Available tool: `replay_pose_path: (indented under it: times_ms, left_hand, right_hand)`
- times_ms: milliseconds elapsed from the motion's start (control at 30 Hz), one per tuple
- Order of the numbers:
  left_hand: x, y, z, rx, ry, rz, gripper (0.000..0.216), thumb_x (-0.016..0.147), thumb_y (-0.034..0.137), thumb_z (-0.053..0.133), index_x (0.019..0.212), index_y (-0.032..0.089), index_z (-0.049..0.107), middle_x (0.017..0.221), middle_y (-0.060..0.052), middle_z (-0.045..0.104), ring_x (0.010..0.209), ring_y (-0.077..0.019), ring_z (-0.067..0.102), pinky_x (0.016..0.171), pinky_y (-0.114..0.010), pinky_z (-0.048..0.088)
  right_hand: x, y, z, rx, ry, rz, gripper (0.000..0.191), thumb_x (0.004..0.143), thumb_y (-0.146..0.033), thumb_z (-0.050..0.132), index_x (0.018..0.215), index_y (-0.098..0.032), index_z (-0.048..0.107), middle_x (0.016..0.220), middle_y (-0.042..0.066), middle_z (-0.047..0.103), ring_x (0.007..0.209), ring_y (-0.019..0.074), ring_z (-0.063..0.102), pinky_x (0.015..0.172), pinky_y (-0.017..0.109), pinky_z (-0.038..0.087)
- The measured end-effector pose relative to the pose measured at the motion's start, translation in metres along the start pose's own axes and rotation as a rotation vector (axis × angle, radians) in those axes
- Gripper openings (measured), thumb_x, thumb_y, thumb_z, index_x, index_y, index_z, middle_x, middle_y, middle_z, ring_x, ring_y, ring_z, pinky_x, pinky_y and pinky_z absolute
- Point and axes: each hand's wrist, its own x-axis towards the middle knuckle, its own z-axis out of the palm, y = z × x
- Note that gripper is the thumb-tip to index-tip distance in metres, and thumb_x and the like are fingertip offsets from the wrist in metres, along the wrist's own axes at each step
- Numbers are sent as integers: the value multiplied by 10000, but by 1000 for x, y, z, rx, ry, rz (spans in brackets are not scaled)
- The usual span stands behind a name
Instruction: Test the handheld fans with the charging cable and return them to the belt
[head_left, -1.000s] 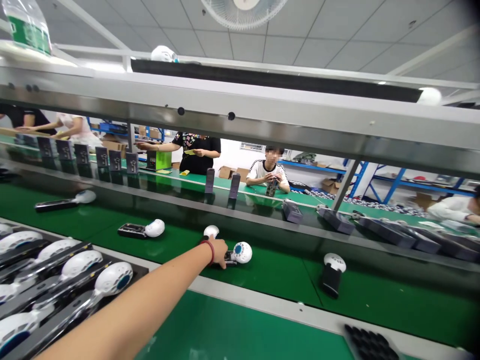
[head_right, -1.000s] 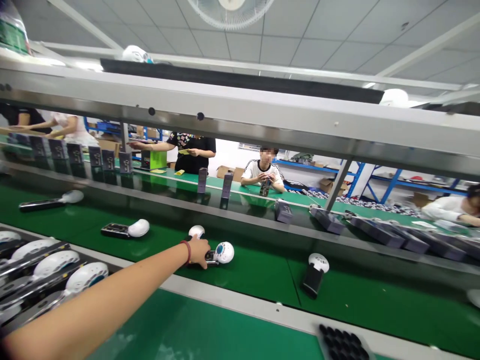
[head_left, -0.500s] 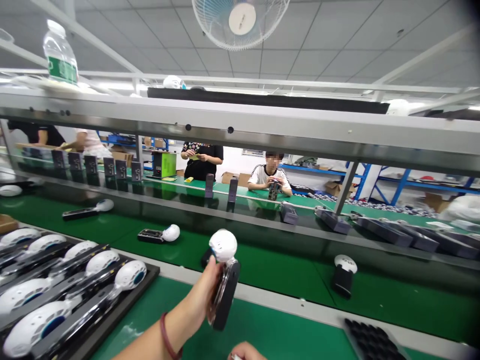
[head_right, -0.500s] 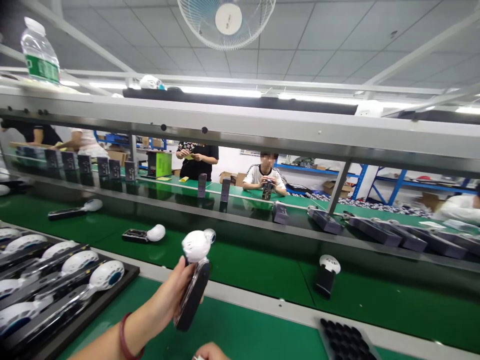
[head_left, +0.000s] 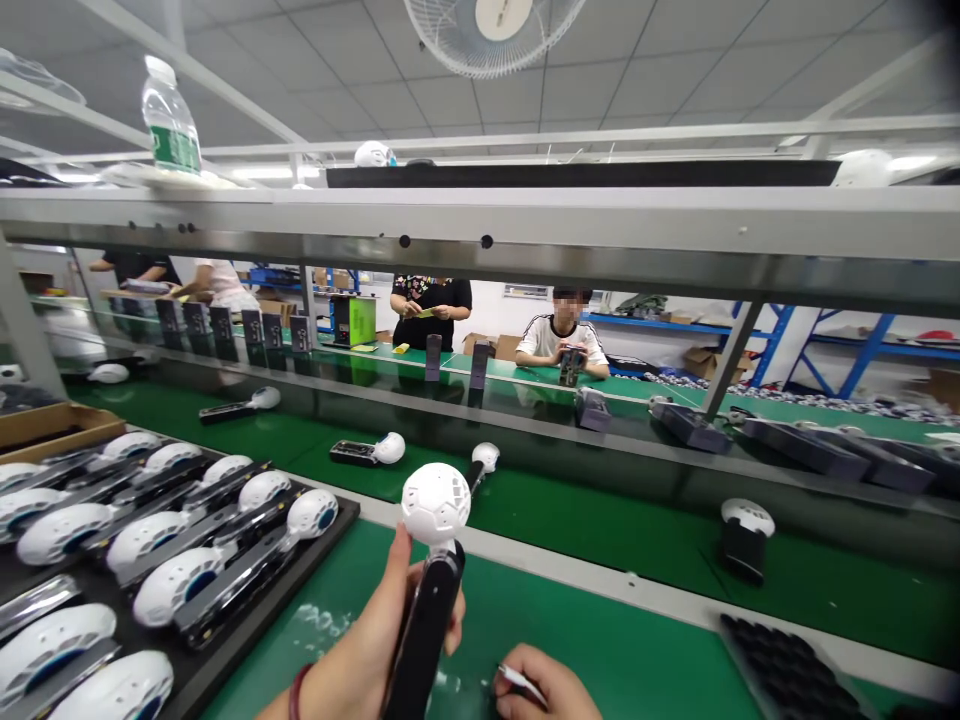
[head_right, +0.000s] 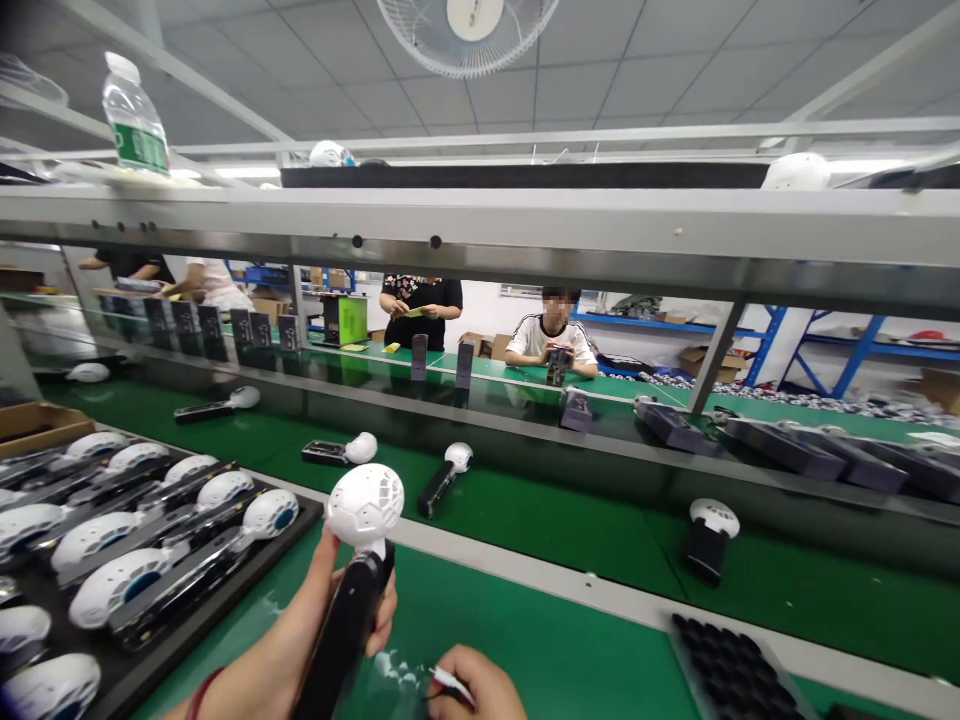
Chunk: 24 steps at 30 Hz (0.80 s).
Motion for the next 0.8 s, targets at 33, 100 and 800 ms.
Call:
replay_pose_path:
  times_ms: [33,100,800]
  left_hand:
    - [-3,-2,-1,-21,-5,-30,689,650,742,266,529,116,526,451,-30,522,362,-120,488,411,-213,287]
    - [-9,-5,-3,-79,-6,-83,698,645,743,277,586,110,566,438,-19,516,369,-124,484,425,-225,312]
    - [-19,-11,-17,-181,369,-137,546,640,679,434,570,143,510,451,-3,508,402,-111,477,422,-216,393]
  right_hand:
    - [-1,-3,0,-3,-3,-13,104,531,-140,470,606,-194,518,625,-20,517,604,136,485,570,205,350]
    - [-3,-9,-1,-8,-11,-43,88,528,-148,473,596,-191,510,720,13,536,707,163,511,653,222,366]
    - [-9,-10,-5,19,40,-6,48,646,-164,520,646,-186,563,650,-15,563,634,144,524,605,209,395]
